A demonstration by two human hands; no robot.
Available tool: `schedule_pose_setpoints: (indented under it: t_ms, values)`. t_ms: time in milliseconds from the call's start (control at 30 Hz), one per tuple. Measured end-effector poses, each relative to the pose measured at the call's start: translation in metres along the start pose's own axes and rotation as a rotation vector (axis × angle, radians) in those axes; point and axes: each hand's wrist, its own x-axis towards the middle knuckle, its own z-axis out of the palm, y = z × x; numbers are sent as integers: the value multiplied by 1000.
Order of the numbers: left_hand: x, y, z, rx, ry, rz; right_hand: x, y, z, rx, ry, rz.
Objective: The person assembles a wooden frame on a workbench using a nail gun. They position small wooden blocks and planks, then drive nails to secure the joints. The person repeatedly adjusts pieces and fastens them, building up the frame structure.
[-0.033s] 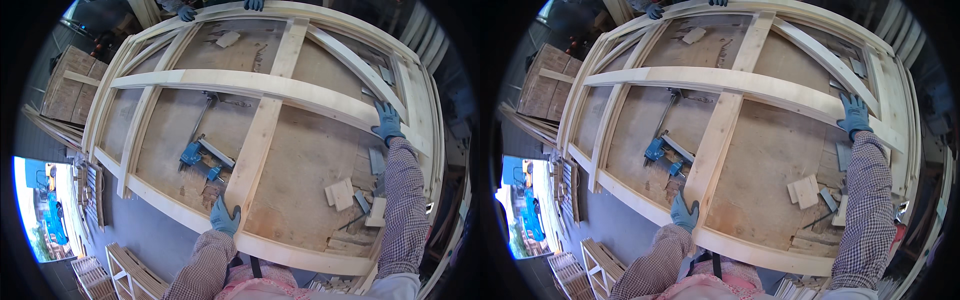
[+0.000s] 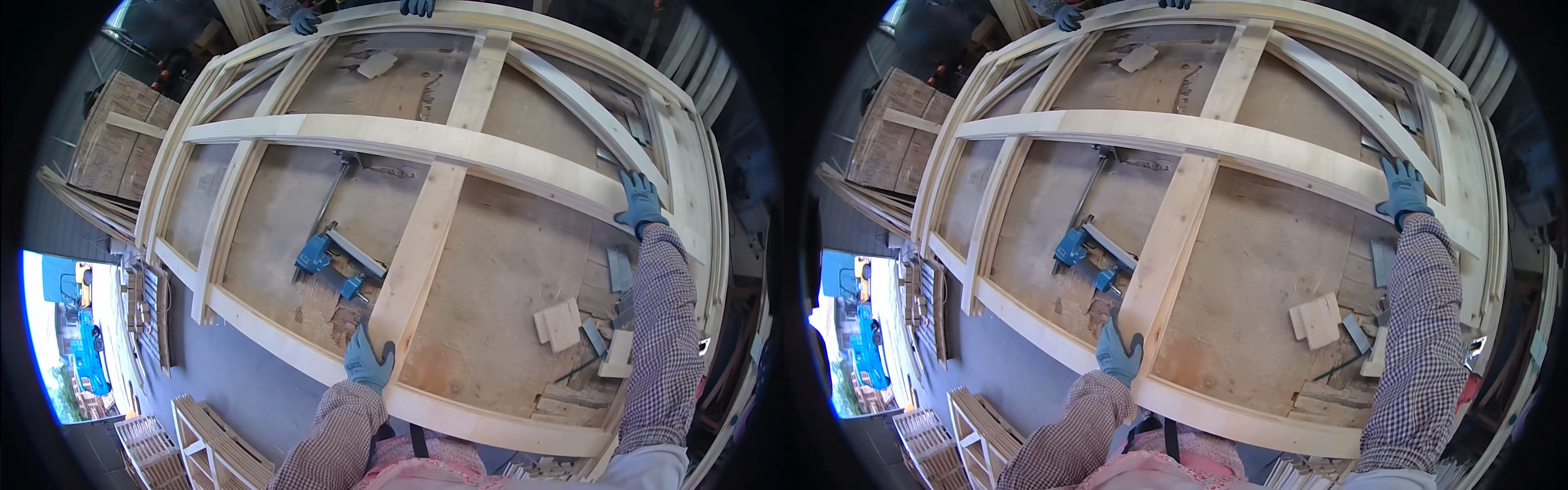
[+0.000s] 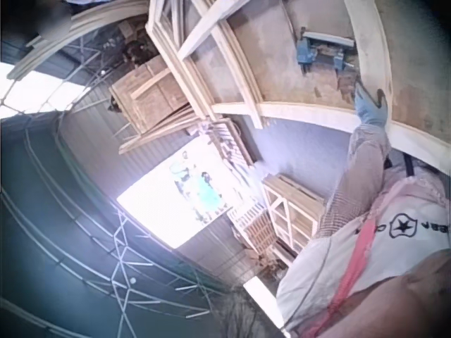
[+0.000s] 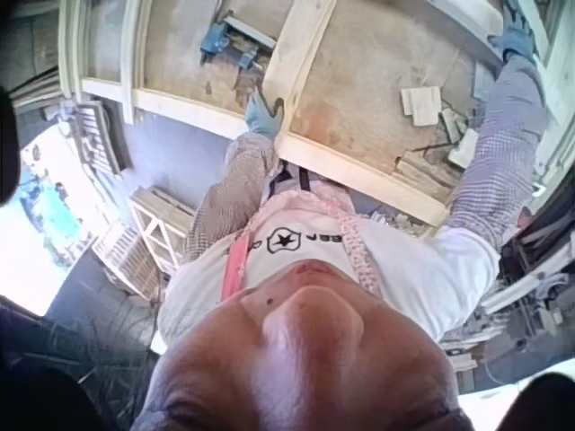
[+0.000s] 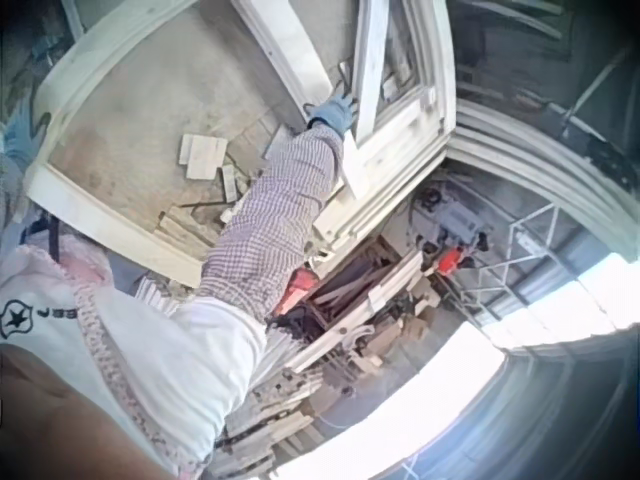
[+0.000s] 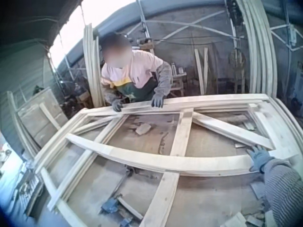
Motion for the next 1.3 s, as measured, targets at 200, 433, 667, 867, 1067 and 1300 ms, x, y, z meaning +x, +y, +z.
schedule_pose_setpoints:
  t_ms: [200, 433, 667, 867, 1067, 1300]
  values:
    - [0, -4, 4, -37, -62, -24, 23, 19, 49, 30, -160, 171]
    - [1, 2, 15, -34, -13, 27, -71, 15, 23, 102, 149, -14]
    - [-8, -13, 12, -228, 13, -14, -300, -59, -35, 518, 179, -155]
    - [25, -8, -63, -2027, -246, -479, -441, -157, -38, 666, 122, -17]
    - [-9, -37, -101, -1945, -277, -594, -508, -188, -23, 630, 195, -45]
    - [-102, -47, -93, -2147, -436, -721, -574, -155, 16, 601, 173, -43]
